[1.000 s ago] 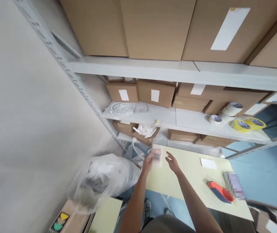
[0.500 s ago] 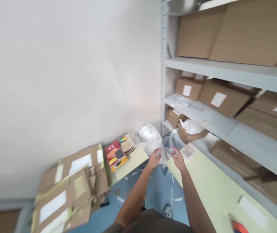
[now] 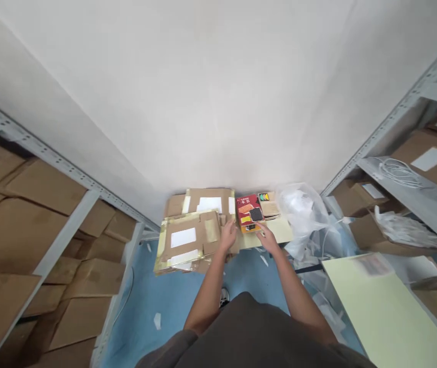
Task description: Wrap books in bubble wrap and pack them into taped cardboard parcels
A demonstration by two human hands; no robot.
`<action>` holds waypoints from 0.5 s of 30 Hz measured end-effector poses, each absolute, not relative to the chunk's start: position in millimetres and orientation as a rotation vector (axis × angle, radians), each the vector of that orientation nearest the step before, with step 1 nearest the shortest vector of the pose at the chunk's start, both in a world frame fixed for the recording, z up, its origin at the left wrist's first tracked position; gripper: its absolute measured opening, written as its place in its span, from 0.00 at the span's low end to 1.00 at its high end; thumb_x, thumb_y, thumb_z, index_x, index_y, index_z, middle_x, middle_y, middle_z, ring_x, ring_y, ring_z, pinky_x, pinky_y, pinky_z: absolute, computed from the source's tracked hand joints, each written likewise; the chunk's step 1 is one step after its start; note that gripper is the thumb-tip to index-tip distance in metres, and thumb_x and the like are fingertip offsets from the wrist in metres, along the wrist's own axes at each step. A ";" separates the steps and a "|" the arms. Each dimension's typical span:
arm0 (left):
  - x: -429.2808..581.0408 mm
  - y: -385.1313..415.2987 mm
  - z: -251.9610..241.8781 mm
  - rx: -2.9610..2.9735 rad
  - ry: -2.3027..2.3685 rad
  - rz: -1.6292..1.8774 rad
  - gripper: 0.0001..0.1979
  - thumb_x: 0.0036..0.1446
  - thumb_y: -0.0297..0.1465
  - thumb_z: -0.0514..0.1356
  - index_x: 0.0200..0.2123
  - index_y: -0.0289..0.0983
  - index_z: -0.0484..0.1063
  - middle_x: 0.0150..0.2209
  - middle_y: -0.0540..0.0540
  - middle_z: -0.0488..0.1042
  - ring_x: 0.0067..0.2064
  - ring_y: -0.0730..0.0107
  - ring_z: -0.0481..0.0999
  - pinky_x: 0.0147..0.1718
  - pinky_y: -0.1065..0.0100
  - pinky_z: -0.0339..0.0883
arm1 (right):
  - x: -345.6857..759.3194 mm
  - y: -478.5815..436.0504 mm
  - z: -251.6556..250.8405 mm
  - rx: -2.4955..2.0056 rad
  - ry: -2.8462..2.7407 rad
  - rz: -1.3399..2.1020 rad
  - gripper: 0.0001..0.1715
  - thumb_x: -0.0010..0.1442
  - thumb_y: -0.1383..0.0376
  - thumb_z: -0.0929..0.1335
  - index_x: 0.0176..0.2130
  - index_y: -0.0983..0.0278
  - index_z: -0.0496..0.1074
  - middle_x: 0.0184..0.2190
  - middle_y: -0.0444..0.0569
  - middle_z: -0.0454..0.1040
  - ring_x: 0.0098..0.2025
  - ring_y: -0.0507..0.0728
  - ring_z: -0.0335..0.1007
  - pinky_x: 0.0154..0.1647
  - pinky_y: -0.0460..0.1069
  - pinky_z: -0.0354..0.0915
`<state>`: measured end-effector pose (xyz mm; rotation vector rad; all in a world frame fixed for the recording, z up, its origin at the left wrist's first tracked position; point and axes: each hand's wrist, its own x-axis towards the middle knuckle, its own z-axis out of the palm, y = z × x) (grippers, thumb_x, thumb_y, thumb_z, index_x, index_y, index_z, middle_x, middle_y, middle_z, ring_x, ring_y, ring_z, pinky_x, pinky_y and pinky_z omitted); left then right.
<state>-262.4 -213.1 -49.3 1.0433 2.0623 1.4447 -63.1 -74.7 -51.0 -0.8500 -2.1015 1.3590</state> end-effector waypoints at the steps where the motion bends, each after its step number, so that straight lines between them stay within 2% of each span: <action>1: -286.6 -234.5 -51.3 0.996 2.115 1.444 0.26 0.64 0.32 0.58 0.64 0.38 0.74 0.66 0.36 0.73 0.68 0.55 0.70 0.70 0.50 0.60 | -92.5 -87.2 -53.4 -0.812 -2.150 1.376 0.30 0.63 0.55 0.67 0.62 0.57 0.76 0.65 0.53 0.75 0.69 0.65 0.68 0.72 0.64 0.62; 5: -370.0 -325.4 -58.4 0.737 2.405 1.337 0.26 0.60 0.32 0.61 0.62 0.38 0.75 0.63 0.36 0.75 0.67 0.51 0.71 0.69 0.49 0.60 | -194.3 -137.3 -70.1 -0.760 -2.381 1.435 0.33 0.63 0.59 0.68 0.65 0.59 0.74 0.66 0.55 0.73 0.72 0.66 0.64 0.74 0.66 0.57; 9: -422.9 -407.3 -66.3 0.290 2.655 1.143 0.25 0.52 0.33 0.68 0.54 0.37 0.78 0.58 0.32 0.77 0.66 0.42 0.69 0.65 0.49 0.61 | -252.8 -185.9 -90.3 -0.850 -2.616 1.447 0.34 0.60 0.64 0.69 0.65 0.63 0.74 0.69 0.60 0.70 0.75 0.69 0.58 0.75 0.66 0.54; 12: -446.3 -443.9 -73.8 0.082 2.587 1.249 0.26 0.43 0.33 0.74 0.48 0.38 0.78 0.50 0.34 0.79 0.63 0.39 0.72 0.61 0.51 0.63 | -270.3 -213.0 -100.0 -0.890 -2.668 1.388 0.33 0.61 0.65 0.71 0.65 0.63 0.73 0.72 0.61 0.64 0.78 0.71 0.49 0.76 0.67 0.49; 15: -461.7 -458.5 -79.4 -0.129 2.470 1.407 0.25 0.37 0.30 0.76 0.43 0.39 0.76 0.41 0.40 0.79 0.55 0.43 0.77 0.55 0.53 0.67 | -278.4 -224.2 -101.6 -0.869 -2.654 1.362 0.35 0.61 0.65 0.71 0.66 0.63 0.72 0.73 0.58 0.63 0.79 0.71 0.43 0.78 0.67 0.42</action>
